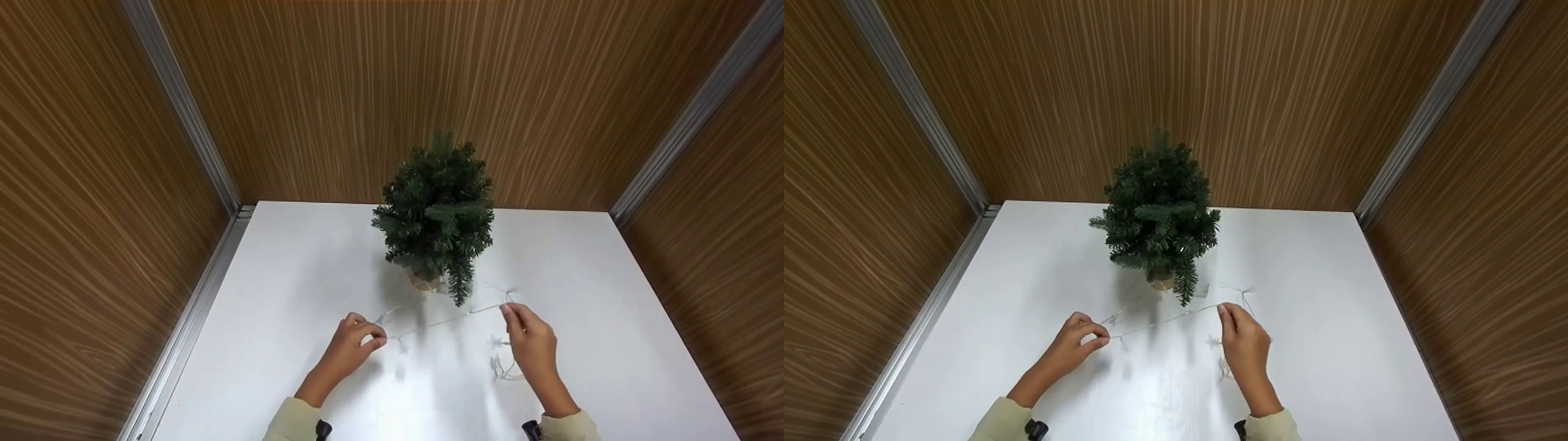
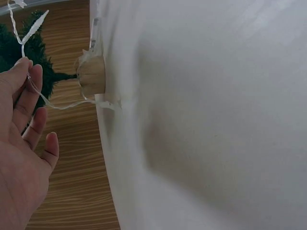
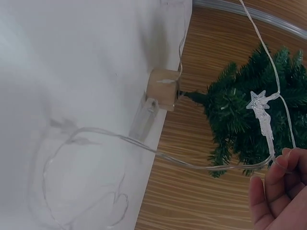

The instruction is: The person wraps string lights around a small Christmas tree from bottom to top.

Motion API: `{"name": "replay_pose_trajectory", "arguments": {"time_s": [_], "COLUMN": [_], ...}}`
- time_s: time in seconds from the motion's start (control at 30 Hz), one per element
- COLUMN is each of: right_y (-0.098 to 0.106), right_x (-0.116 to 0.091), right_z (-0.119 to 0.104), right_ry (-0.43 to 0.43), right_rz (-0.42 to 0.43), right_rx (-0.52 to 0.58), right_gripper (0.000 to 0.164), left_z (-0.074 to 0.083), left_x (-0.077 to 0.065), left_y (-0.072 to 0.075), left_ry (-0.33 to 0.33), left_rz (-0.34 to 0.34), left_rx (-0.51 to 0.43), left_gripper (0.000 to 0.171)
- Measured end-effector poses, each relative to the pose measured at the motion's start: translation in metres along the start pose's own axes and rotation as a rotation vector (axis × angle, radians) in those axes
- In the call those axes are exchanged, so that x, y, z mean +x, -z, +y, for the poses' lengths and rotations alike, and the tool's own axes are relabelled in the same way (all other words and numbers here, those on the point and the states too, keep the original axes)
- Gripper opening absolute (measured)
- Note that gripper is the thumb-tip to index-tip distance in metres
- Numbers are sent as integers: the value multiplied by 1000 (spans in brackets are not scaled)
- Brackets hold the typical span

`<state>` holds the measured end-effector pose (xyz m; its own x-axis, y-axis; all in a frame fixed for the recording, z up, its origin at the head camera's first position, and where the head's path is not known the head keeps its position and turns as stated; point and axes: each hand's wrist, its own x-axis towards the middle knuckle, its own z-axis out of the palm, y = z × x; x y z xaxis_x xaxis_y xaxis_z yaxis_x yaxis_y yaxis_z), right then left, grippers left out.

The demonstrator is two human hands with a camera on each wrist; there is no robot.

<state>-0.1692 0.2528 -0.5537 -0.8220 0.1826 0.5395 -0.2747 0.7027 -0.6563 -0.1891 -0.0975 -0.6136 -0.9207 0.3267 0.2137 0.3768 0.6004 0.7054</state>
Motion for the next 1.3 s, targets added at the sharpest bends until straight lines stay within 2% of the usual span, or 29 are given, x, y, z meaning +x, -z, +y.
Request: {"name": "replay_pose_trajectory", "arguments": {"time_s": [0.27,0.5,0.67,0.8,0.93,1.1,1.3], "right_y": [12,23,31,36,39,43,49], "right_x": [8,14,18,20,20,21,20], "right_z": [0,-2,-4,-10,-16,-22,-34], "right_ry": [13,-3,4,25,68,150,219], "right_rz": [40,75,119,135,154,181,169], "right_rx": [7,11,22,40,59,87,114], "right_gripper": [6,8,8,7,5,10,12], "left_z": [-2,-5,-4,-3,-1,3,9], "left_x": [3,9,16,23,33,46,66], "left_y": [-3,0,7,14,21,34,49], "left_ry": [-77,-130,-110,-139,-158,-147,-141], "left_rz": [60,171,243,330,414,478,552], "left_rx": [90,161,154,147,148,137,143], "left_gripper": [9,8,4,5,7,3,5]}}
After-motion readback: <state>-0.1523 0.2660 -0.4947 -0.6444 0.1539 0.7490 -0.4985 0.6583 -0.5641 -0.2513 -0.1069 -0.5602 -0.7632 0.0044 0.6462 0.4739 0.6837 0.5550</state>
